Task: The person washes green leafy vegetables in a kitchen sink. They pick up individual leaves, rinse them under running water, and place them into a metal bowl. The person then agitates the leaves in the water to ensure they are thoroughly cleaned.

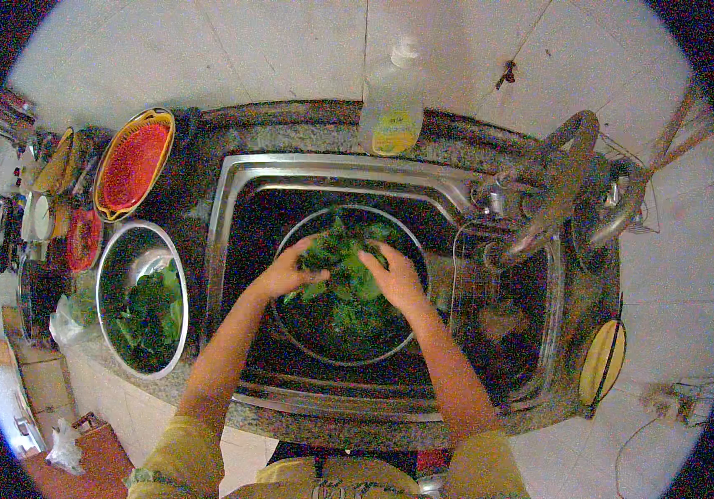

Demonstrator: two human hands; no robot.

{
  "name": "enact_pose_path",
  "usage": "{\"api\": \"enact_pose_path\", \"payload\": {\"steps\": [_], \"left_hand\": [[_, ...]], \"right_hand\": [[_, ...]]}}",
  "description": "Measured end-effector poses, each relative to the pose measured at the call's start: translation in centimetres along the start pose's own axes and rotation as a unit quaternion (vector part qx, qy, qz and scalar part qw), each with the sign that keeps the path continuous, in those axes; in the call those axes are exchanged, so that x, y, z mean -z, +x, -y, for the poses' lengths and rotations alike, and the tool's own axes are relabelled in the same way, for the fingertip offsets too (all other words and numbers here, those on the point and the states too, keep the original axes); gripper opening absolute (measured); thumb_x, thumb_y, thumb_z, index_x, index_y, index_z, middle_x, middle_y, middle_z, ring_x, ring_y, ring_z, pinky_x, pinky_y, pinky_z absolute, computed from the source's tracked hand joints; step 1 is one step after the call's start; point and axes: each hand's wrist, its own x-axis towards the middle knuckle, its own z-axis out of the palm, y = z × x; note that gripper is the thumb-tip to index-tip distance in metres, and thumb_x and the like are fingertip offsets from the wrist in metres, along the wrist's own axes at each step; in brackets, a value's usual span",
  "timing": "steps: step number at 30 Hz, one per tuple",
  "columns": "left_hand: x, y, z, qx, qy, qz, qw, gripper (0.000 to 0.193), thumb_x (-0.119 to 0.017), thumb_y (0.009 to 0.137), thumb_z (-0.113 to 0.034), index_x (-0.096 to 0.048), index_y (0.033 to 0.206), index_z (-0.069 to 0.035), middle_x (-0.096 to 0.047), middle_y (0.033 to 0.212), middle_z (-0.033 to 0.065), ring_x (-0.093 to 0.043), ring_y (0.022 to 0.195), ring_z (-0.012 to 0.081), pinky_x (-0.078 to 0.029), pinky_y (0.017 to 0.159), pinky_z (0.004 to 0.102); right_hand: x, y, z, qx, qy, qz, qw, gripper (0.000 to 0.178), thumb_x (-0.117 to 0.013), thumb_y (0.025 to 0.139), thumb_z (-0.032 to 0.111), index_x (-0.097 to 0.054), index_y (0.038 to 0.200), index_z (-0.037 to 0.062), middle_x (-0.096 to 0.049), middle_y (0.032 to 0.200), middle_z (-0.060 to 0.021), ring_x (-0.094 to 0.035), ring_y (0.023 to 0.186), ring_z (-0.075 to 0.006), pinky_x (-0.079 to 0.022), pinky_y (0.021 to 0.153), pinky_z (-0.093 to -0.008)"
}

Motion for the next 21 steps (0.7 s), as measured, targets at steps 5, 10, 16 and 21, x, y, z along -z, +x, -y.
{"api": "enact_pose_path", "payload": {"steps": [5, 10, 16, 21], "left_hand": [[-1.5, -2.8, 3.1, 0.144, 0.467, 0.100, 0.867, 0.104, -0.077, 0.056, -0.026, -0.010, 0.135, -0.022, -0.013, 0.138, 0.0170, -0.020, 0.123, 0.0402, -0.026, 0.097, 0.0488], [-6.3, -5.1, 7.5, 0.201, 0.570, 0.194, 0.773, 0.088, -0.064, 0.068, -0.030, -0.006, 0.135, -0.023, -0.015, 0.137, 0.0202, -0.026, 0.118, 0.0436, -0.030, 0.092, 0.0507], [-6.4, -1.9, 11.4, 0.131, 0.594, 0.113, 0.786, 0.047, -0.043, 0.081, -0.012, -0.031, 0.126, -0.015, -0.039, 0.119, 0.0175, -0.045, 0.102, 0.0363, -0.043, 0.076, 0.0461], [-7.4, 1.5, 11.3, 0.139, 0.352, -0.137, 0.915, 0.036, -0.054, 0.067, -0.004, -0.043, 0.102, -0.002, -0.049, 0.097, 0.0238, -0.053, 0.080, 0.0415, -0.045, 0.070, 0.0454]], "right_hand": [[-3.4, -1.4, -6.9, 0.015, -0.274, 0.060, 0.960, 0.056, -0.066, 0.068, 0.033, -0.046, 0.117, 0.0144, -0.043, 0.119, -0.0168, -0.043, 0.105, -0.0351, -0.038, 0.088, -0.0406], [-8.9, -6.5, -4.7, -0.088, -0.413, 0.316, 0.850, 0.104, -0.072, 0.057, 0.048, -0.006, 0.135, 0.0298, 0.013, 0.139, -0.0166, 0.007, 0.122, -0.0503, -0.009, 0.093, -0.0658], [-12.3, -3.2, -9.6, 0.029, -0.465, 0.156, 0.871, 0.040, -0.048, 0.079, 0.015, -0.045, 0.118, 0.0219, -0.031, 0.127, -0.0157, -0.029, 0.111, -0.0478, -0.040, 0.074, -0.0581], [-9.4, 1.7, -7.8, -0.070, -0.277, 0.113, 0.952, 0.035, -0.056, 0.067, 0.009, -0.055, 0.102, 0.0060, -0.051, 0.105, -0.0201, -0.053, 0.089, -0.0384, -0.047, 0.070, -0.0424]]}}
